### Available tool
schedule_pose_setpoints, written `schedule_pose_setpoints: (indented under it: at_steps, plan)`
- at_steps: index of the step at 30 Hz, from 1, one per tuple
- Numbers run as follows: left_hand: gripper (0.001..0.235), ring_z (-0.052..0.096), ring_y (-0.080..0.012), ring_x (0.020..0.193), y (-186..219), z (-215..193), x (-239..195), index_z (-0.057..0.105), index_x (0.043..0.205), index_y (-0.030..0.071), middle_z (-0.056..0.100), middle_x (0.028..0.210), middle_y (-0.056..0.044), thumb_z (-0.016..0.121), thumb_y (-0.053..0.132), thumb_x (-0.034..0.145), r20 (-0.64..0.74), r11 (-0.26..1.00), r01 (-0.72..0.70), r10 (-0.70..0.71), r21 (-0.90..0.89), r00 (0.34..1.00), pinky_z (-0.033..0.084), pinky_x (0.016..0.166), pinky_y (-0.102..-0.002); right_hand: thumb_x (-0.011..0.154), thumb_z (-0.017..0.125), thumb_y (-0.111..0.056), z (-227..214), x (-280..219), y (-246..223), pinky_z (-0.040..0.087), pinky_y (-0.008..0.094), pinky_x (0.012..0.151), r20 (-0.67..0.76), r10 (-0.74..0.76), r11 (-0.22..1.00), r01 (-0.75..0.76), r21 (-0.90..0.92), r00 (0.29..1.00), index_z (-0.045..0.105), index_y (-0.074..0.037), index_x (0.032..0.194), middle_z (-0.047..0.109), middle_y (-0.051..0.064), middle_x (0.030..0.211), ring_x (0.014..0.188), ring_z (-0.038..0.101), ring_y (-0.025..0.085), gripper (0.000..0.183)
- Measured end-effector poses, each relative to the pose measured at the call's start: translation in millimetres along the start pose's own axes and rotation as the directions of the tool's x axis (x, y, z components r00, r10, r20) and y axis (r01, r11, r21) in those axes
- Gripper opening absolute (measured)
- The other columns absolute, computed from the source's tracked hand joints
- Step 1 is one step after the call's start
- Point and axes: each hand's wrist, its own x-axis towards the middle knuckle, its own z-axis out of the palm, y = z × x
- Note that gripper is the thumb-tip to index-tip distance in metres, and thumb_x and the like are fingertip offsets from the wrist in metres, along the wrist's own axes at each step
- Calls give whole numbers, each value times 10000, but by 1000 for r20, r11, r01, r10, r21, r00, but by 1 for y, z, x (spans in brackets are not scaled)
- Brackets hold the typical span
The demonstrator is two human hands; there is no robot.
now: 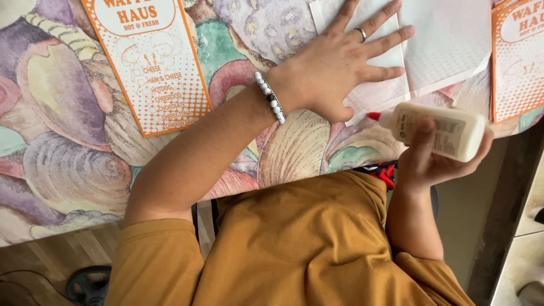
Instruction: Applying glue to the edges of paper bags and folding them to assemble or seal them.
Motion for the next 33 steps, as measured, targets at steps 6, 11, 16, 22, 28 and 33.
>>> schedule_pose_setpoints:
  at_steps: [6, 11, 16, 22, 28, 33]
  plan:
    - [940, -19, -402, 1487, 1, -3, 0, 547, 1562, 244, 192, 1669, -169, 752, 537, 693, 20, 1000, 5, -5, 11, 1000, 39, 1130, -793, 1068, 663, 273, -19, 18, 40, 636, 790, 983, -15, -168, 986, 168, 15, 986, 370, -193, 1572, 506, 318, 1362, 1187, 586, 548, 746]
    - [936, 7, -401, 1484, 0, -2, 0, 550, 1568, 254, 186, 1664, -154, 739, 551, 700, 18, 999, 7, -8, 47, 1000, 102, 1115, -798, 1072, 679, 172, -6, 15, 19, 684, 680, 831, 18, -124, 992, 123, 14, 992, 384, -130, 1546, 503, 307, 1220, 1011, 615, 512, 635]
    - [954, -7, -398, 1479, 1, -4, -1, 541, 1577, 256, 172, 1666, -146, 751, 572, 701, 35, 999, 9, -11, 49, 999, 110, 1110, -800, 1050, 664, 224, -8, 12, 25, 643, 746, 892, -11, -144, 989, 144, 31, 990, 359, -153, 1557, 475, 324, 1325, 1092, 582, 555, 702]
    - [961, -35, -386, 1480, 2, -8, 0, 527, 1586, 259, 135, 1668, -147, 756, 561, 704, 65, 999, 19, -21, 34, 998, 96, 1122, -802, 1104, 767, 82, -30, 37, 45, 632, 664, 882, -172, 15, 998, -3, 67, 985, 510, 19, 1374, 613, 342, 1230, 1059, 661, 521, 378]
    - [942, -17, -406, 1528, 7, -19, -1, 493, 1588, 212, 134, 1689, -171, 766, 527, 743, 86, 999, 51, -49, -18, 995, -72, 1152, -768, 1004, 782, -292, -50, 61, 32, 584, 533, 754, -319, 447, 861, -305, 407, 835, 583, -13, 1151, 583, 194, 996, 904, 644, 335, 373]
    - [674, 150, -361, 1536, 56, -33, 2, 363, 1590, 285, 163, 1681, -134, 447, 607, 1004, 201, 902, 320, -384, 288, 901, 145, 1202, -668, 734, 794, -493, -48, 91, -2, 728, 580, 679, -163, 854, 474, -607, 638, 494, 607, -63, 1389, 683, 156, 1203, 1059, 758, 303, 806]
